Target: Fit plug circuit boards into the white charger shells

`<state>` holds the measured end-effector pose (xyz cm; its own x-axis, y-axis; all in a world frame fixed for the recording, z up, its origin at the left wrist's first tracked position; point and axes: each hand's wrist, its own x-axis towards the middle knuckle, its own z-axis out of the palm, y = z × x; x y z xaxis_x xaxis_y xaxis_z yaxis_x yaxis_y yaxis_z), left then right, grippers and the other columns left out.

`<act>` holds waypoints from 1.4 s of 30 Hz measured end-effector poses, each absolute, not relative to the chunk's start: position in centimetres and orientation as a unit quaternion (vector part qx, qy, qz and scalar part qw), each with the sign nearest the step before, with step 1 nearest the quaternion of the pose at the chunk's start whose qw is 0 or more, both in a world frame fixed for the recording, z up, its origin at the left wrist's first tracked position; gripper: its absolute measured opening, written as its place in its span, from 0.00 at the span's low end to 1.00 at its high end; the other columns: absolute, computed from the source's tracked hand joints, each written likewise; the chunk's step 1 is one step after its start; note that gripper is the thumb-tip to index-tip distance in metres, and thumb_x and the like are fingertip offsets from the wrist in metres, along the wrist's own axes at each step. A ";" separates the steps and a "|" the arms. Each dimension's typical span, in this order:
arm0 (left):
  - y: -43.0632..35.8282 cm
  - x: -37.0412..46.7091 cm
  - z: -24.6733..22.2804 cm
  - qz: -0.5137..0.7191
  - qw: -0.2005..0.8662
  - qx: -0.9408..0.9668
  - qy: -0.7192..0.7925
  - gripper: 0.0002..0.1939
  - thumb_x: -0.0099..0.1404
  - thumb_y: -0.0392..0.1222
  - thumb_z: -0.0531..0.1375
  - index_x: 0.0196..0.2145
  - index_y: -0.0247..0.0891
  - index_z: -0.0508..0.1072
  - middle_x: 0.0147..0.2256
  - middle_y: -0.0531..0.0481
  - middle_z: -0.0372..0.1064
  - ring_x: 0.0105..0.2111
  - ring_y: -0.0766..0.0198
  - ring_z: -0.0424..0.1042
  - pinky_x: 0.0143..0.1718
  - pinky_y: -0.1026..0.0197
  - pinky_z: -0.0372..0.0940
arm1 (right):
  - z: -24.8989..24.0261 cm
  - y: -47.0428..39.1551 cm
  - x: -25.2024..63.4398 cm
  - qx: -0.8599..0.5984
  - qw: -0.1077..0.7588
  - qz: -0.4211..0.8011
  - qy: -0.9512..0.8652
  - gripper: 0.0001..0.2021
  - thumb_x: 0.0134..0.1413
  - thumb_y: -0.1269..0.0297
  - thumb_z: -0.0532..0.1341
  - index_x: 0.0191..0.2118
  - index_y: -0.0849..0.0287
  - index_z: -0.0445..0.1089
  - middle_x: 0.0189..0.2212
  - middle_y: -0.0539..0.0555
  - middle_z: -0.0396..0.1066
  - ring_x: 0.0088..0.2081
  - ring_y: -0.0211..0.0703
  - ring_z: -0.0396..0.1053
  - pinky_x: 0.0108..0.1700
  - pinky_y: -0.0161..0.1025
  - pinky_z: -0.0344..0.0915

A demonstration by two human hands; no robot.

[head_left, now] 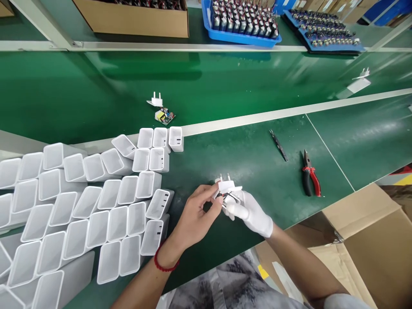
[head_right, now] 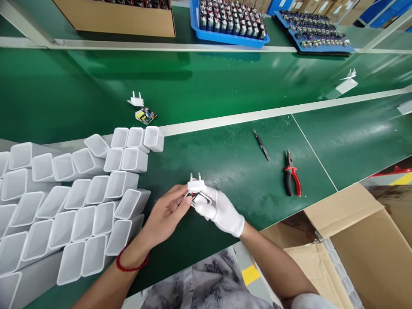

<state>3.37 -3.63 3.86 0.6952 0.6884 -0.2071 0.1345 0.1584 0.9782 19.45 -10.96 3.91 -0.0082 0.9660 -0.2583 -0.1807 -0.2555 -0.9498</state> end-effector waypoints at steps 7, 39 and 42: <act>-4.0 3.6 4.1 0.210 0.687 0.608 0.338 0.17 0.71 0.47 0.55 0.54 0.42 0.73 0.42 0.46 0.65 0.44 0.61 0.67 0.44 0.61 0.63 | 3.5 -11.2 18.7 -0.540 0.506 0.544 -0.397 0.20 0.55 0.48 0.64 0.47 0.57 0.73 0.33 0.51 0.68 0.34 0.41 0.63 0.40 0.39 0.62; -4.4 3.4 3.7 0.256 0.572 0.724 0.288 0.22 0.72 0.42 0.53 0.62 0.49 0.64 0.47 0.45 0.63 0.46 0.60 0.67 0.49 0.57 0.66 | 2.5 -11.7 18.4 -0.539 0.582 0.532 -0.295 0.30 0.41 0.37 0.69 0.41 0.59 0.77 0.27 0.54 0.74 0.27 0.41 0.65 0.29 0.38 0.65; -4.4 3.6 3.7 0.267 0.572 0.715 0.300 0.22 0.71 0.42 0.53 0.61 0.47 0.65 0.46 0.45 0.64 0.45 0.61 0.68 0.47 0.58 0.66 | 2.0 -11.7 18.5 -0.517 0.597 0.546 -0.280 0.29 0.42 0.39 0.69 0.42 0.59 0.78 0.27 0.53 0.74 0.24 0.39 0.65 0.27 0.36 0.64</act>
<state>3.63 -4.40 3.72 0.6778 0.7343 0.0384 0.1242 -0.1658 0.9783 18.53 -11.73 2.04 0.2468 0.9412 -0.2308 -0.3622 -0.1313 -0.9228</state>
